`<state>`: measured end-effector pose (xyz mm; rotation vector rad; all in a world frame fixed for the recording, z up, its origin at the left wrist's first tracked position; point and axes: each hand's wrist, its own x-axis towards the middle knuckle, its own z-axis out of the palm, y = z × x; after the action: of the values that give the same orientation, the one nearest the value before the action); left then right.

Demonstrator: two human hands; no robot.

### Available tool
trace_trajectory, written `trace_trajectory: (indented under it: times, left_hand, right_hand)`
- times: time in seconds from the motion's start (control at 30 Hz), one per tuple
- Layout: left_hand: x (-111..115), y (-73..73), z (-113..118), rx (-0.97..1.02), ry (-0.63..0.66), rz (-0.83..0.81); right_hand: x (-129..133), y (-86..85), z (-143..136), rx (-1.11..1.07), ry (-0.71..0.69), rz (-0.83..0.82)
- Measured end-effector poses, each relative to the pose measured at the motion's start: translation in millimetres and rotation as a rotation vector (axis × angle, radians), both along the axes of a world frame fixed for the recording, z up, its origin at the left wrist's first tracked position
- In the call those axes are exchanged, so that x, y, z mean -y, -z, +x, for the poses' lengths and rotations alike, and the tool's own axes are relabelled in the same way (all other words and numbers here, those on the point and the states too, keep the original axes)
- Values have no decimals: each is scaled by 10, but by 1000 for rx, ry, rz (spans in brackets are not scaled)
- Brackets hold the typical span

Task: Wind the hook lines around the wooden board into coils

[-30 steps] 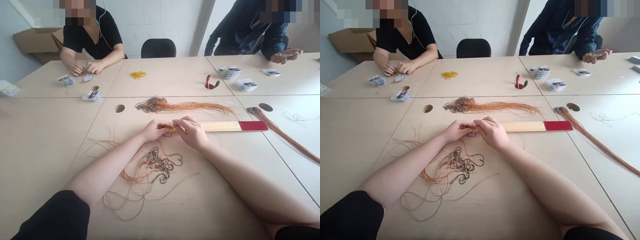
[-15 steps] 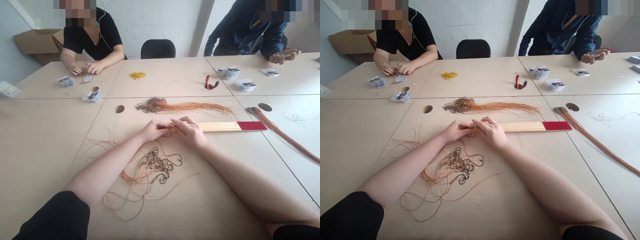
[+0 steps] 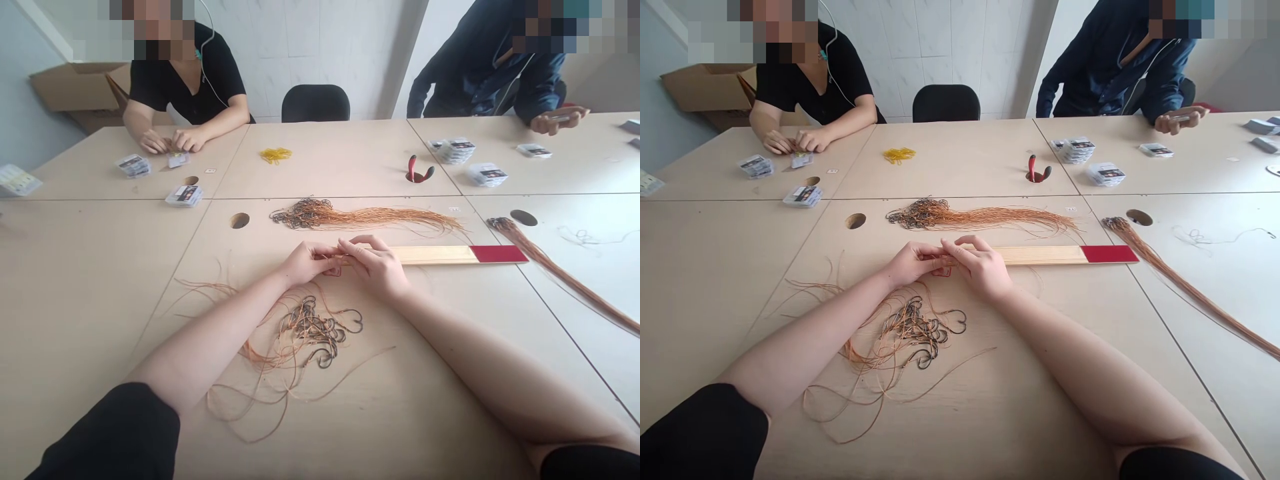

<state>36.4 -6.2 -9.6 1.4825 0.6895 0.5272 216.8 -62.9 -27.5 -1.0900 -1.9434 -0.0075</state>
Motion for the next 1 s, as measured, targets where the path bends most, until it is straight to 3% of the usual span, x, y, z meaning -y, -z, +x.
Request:
trace_trajectory:
  times: [0.5,0.83,1.0]
  left_hand:
    - [-13,31,-32,-27,3,45]
    - [-48,13,-38,-92,43,191]
    - [-37,-5,-27,-78,34,135]
  right_hand:
    - [3,-10,-8,31,50,-20]
    - [-4,-22,0,108,26,-101]
    - [-14,-48,8,95,-10,-112]
